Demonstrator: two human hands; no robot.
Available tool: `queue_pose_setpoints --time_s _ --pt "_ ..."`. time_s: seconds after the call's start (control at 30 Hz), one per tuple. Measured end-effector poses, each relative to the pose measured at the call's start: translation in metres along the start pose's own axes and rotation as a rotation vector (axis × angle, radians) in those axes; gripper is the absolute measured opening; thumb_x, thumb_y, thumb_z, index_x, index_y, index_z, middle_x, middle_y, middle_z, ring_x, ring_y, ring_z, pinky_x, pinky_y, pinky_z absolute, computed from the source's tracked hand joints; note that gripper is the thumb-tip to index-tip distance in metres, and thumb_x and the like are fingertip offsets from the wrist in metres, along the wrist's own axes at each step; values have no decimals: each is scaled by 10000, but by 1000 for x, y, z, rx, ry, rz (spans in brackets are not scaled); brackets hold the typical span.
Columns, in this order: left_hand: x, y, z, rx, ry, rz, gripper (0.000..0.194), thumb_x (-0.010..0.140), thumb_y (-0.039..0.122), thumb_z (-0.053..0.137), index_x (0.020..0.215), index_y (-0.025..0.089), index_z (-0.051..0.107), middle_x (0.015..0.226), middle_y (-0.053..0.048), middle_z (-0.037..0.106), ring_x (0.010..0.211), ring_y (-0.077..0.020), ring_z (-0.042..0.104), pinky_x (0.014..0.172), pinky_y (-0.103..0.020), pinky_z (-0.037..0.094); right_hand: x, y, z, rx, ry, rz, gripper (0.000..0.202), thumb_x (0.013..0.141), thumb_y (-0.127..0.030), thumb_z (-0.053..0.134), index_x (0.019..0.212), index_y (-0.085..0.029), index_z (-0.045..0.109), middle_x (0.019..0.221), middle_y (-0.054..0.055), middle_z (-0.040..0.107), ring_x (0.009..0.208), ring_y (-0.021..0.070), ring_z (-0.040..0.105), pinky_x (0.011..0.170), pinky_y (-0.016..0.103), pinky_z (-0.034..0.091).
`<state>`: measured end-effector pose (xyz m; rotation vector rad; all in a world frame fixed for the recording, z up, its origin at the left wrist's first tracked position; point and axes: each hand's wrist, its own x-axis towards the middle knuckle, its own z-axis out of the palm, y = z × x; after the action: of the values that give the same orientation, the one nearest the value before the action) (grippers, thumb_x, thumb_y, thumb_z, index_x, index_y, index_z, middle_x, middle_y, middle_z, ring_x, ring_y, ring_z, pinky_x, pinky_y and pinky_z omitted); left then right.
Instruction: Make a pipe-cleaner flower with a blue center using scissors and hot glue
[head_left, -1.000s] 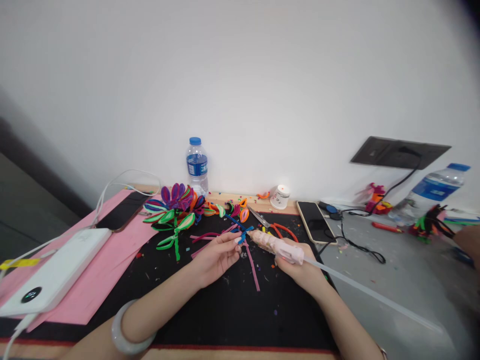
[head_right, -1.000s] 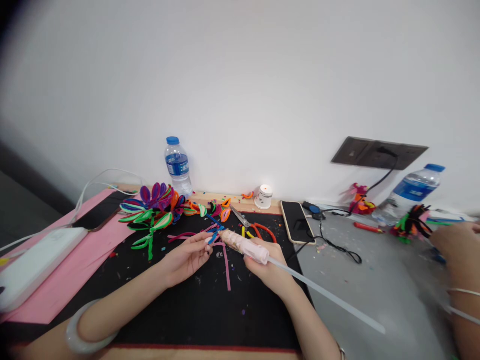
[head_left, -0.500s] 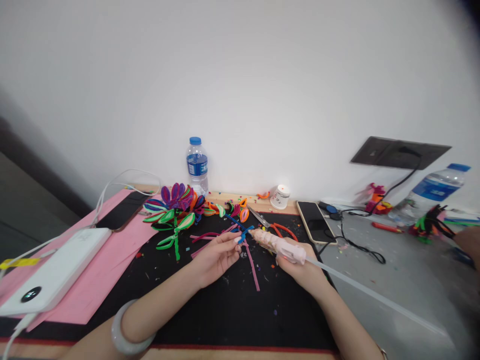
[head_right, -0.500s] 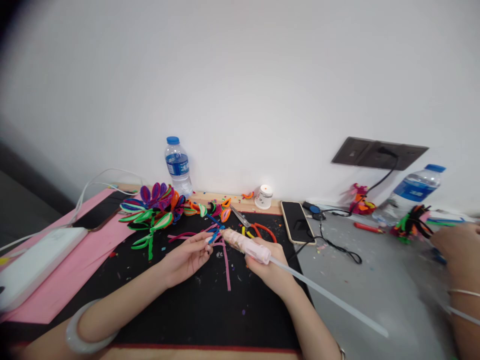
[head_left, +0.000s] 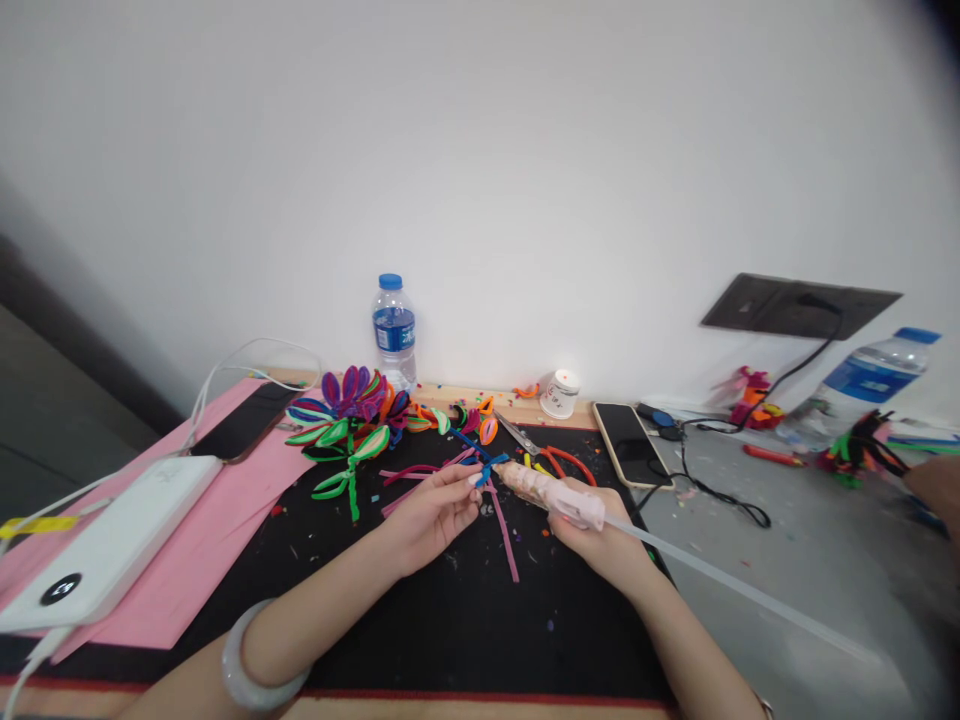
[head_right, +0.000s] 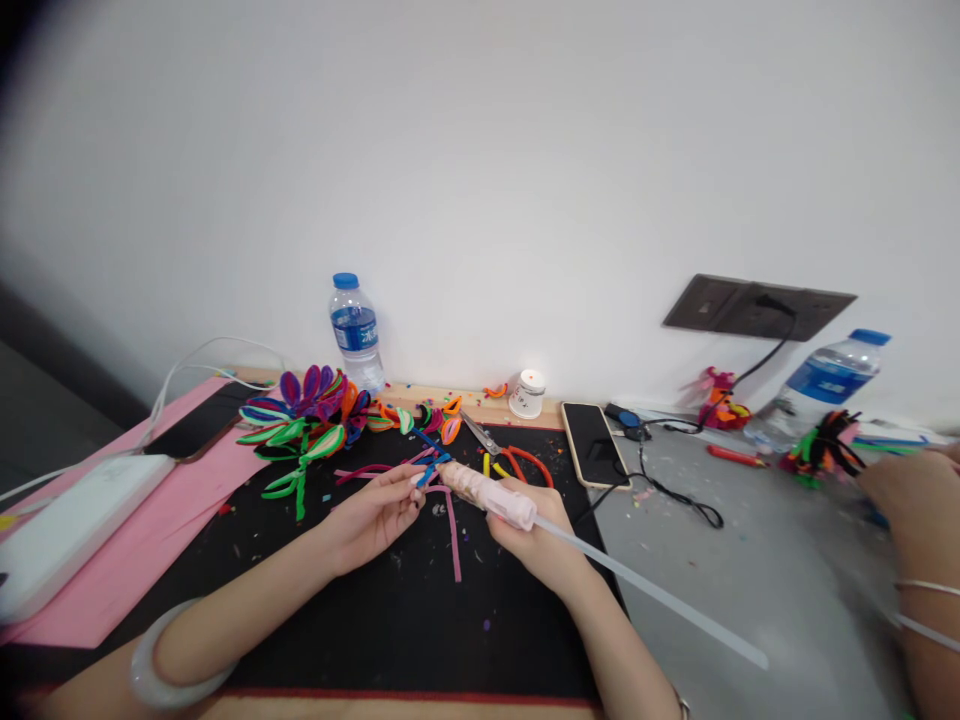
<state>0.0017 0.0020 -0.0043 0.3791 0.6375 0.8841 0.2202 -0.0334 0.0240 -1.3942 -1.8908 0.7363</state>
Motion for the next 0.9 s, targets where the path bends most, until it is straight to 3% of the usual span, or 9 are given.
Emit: queue_pose_setpoints --time_s 0.2,0.5,0.9 --pt "2 -1 -4 -12 -13 17 128 735 38 581 825 120 620 671 -34 619 612 -81 610 597 -154 510 0 1 -1 -72 25 12 135 676 -153 496 594 -196 398 536 -44 385 481 97 370 468 220 296" --pt "-2 2 6 -17 21 -13 138 737 8 559 804 110 624 646 -33 614 580 -78 608 573 -151 509 2 -3 2 0 -12 -5 81 687 -160 492 622 -184 451 542 -43 411 470 92 361 456 217 295" --pt "1 0 1 -6 1 1 126 730 29 581 809 119 622 650 -29 611 600 -82 609 588 -156 509 0 1 1 -41 26 8 120 688 -166 501 602 -195 423 530 -43 400 465 98 372 454 217 303"
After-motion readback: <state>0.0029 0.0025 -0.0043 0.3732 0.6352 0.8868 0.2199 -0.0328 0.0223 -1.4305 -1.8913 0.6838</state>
